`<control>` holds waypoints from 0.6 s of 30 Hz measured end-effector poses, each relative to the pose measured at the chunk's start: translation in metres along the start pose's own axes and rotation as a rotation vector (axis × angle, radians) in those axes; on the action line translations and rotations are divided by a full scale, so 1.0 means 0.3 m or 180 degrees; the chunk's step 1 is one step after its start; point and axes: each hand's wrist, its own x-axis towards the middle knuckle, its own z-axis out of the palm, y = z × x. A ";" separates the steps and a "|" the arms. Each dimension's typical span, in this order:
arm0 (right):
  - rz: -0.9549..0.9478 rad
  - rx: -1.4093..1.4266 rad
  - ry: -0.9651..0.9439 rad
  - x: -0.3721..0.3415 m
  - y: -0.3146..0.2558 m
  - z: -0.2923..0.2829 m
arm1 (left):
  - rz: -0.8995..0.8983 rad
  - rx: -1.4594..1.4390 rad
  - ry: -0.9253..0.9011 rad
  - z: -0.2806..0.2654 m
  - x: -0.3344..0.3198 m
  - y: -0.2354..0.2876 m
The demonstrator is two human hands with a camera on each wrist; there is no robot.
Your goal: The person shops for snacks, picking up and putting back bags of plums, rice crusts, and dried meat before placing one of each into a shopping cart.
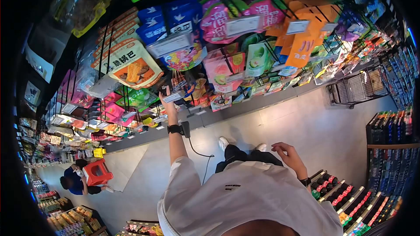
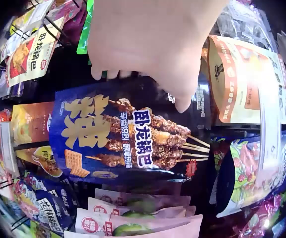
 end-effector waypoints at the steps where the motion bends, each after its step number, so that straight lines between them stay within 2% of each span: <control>1: 0.0031 0.0012 -0.0001 -0.012 0.013 -0.026 | 0.0000 0.0305 -0.0099 -0.014 -0.031 0.008; 3: -0.0024 0.0047 0.0073 -0.037 0.074 -0.081 | 0.0026 0.0907 -0.0272 -0.058 -0.066 -0.020; 6: -0.0061 0.0306 0.0172 -0.092 0.190 -0.175 | -0.1779 0.1594 -0.0228 -0.032 -0.193 0.054; 10: -0.0158 0.0415 0.0415 -0.200 0.345 -0.366 | -0.1482 0.0888 -0.1117 0.088 -0.496 0.126; 13: -0.0265 0.0363 0.0779 -0.321 0.477 -0.541 | -0.1270 0.0980 -0.1446 0.280 -0.689 0.119; 15: -0.0181 0.0642 0.0999 -0.395 0.605 -0.647 | -0.1120 0.0943 -0.2118 0.541 -0.932 0.345; 18: -0.0005 0.1048 0.1340 -0.512 0.815 -0.798 | -0.1372 0.0882 -0.2645 0.835 -1.157 0.424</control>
